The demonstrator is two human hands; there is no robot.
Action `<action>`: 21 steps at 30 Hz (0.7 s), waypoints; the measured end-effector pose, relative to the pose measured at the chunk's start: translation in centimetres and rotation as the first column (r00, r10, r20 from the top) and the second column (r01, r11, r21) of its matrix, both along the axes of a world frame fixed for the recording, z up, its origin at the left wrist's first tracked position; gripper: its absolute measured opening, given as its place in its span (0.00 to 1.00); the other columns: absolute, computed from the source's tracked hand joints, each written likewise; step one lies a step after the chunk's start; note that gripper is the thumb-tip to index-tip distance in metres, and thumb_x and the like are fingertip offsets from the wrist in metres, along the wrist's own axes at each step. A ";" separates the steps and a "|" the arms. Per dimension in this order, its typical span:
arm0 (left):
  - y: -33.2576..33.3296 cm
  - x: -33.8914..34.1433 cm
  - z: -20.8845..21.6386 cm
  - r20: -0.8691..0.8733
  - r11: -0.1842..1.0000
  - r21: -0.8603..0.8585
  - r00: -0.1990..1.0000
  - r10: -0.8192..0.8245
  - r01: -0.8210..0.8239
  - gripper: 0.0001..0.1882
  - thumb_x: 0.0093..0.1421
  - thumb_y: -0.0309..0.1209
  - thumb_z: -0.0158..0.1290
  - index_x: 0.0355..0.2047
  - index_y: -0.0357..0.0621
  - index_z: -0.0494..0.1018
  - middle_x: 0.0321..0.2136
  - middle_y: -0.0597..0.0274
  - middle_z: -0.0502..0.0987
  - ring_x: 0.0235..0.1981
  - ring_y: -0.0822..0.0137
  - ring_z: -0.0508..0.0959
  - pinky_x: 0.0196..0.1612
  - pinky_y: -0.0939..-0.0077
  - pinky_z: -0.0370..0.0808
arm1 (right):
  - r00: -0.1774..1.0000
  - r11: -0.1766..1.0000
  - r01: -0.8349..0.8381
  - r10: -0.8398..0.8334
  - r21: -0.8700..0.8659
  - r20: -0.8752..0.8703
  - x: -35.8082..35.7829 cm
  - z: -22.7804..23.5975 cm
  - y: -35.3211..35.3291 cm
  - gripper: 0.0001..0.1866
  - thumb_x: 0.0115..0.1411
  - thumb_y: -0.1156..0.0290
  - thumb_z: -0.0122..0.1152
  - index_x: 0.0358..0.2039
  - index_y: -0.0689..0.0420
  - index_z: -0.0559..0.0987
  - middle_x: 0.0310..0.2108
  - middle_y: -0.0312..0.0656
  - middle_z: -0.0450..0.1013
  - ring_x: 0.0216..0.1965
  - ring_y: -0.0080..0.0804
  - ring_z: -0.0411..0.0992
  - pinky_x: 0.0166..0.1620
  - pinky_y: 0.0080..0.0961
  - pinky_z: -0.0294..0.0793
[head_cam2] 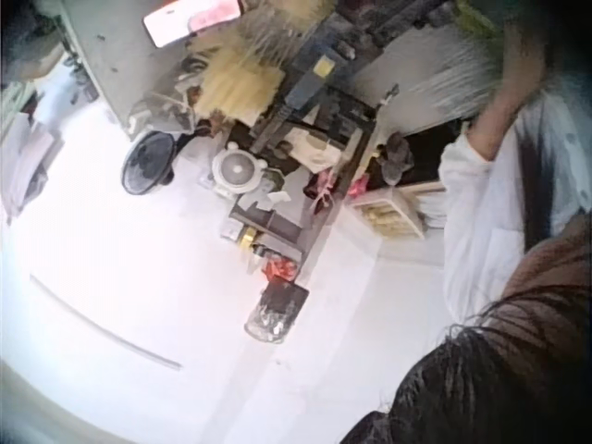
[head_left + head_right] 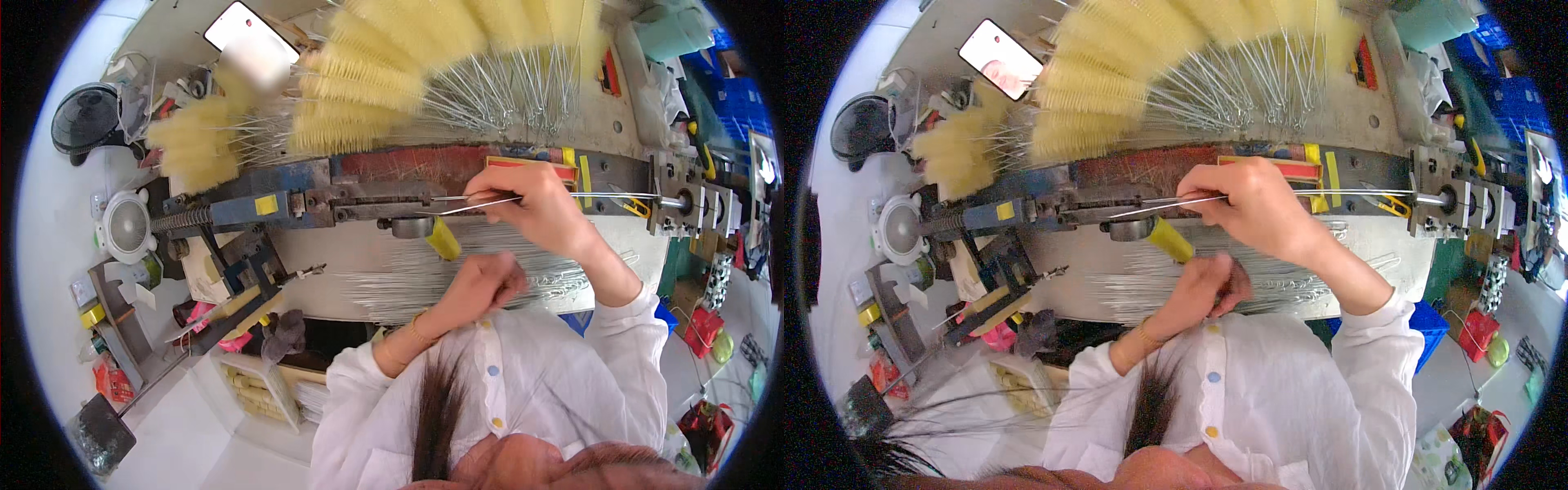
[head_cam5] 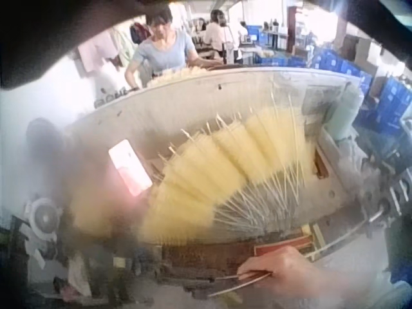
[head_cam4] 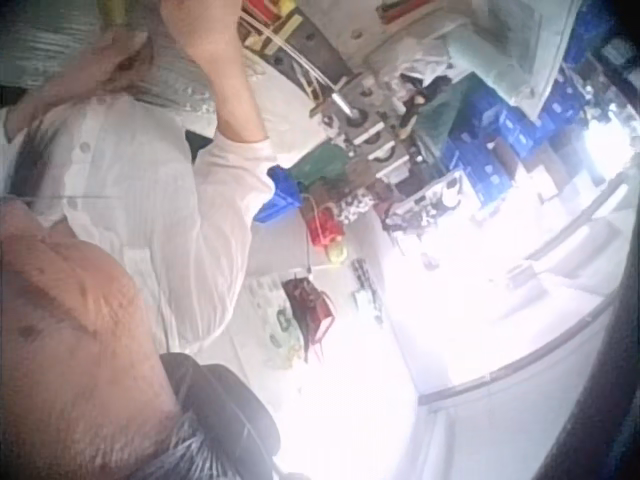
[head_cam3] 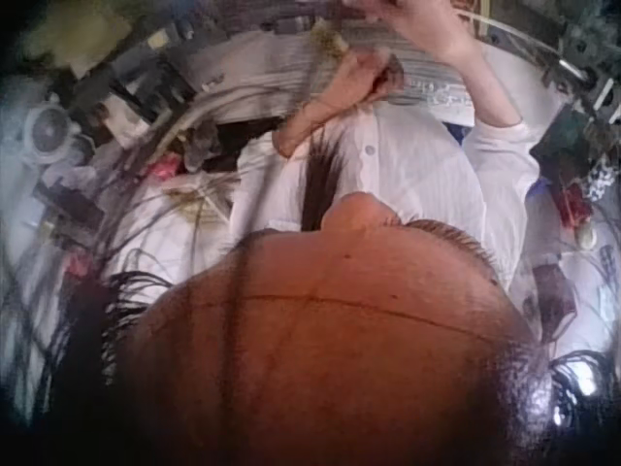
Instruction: The person manufactures wire brushes by inserting metal wire rods and bristle strips into a twisting machine, clamping them, and operating the machine to twist them into spiral brushes.
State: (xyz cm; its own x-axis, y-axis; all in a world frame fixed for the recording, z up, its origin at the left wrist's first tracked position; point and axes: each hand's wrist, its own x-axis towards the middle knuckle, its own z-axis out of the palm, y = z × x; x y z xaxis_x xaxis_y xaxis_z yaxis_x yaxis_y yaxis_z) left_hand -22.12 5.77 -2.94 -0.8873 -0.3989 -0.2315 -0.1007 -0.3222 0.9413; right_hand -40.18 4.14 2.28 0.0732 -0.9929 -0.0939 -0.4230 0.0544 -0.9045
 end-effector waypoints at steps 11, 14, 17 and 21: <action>1.4 -0.4 1.8 -0.002 0.522 0.758 0.799 0.601 -0.391 0.11 0.60 0.36 0.46 0.40 0.45 0.67 0.27 0.62 0.68 0.29 0.67 0.72 0.33 0.70 0.74 | 0.989 0.958 -0.113 0.082 -0.265 -0.124 0.6 -0.1 -0.1 0.16 0.40 0.88 0.56 0.33 0.64 0.76 0.23 0.44 0.73 0.25 0.36 0.73 0.29 0.24 0.71; -0.1 1.1 -6.6 0.114 0.682 -0.612 0.809 0.577 -0.400 0.13 0.58 0.33 0.51 0.41 0.39 0.67 0.32 0.49 0.71 0.30 0.52 0.72 0.34 0.55 0.69 | 0.984 0.967 -0.041 -0.005 -0.253 -0.180 1.1 0.2 0.6 0.19 0.37 0.86 0.55 0.35 0.64 0.76 0.26 0.45 0.74 0.28 0.38 0.74 0.31 0.26 0.72; -0.2 3.1 -6.0 0.480 0.460 -0.817 0.852 0.209 0.348 0.16 0.56 0.32 0.53 0.43 0.38 0.67 0.36 0.44 0.71 0.33 0.45 0.71 0.36 0.51 0.68 | 0.903 0.745 -0.228 -0.078 -0.627 -0.422 1.4 0.6 2.7 0.19 0.39 0.83 0.55 0.37 0.63 0.76 0.24 0.44 0.74 0.24 0.35 0.73 0.30 0.31 0.71; 2.3 6.6 -6.4 0.276 0.392 -0.918 0.806 0.523 0.060 0.30 0.53 0.36 0.55 0.54 0.38 0.61 0.54 0.41 0.58 0.56 0.42 0.57 0.57 0.49 0.55 | 0.742 0.921 -0.154 -0.130 -0.357 -0.657 -4.0 -4.9 8.9 0.20 0.41 0.81 0.56 0.40 0.60 0.76 0.28 0.42 0.72 0.24 0.36 0.70 0.27 0.35 0.67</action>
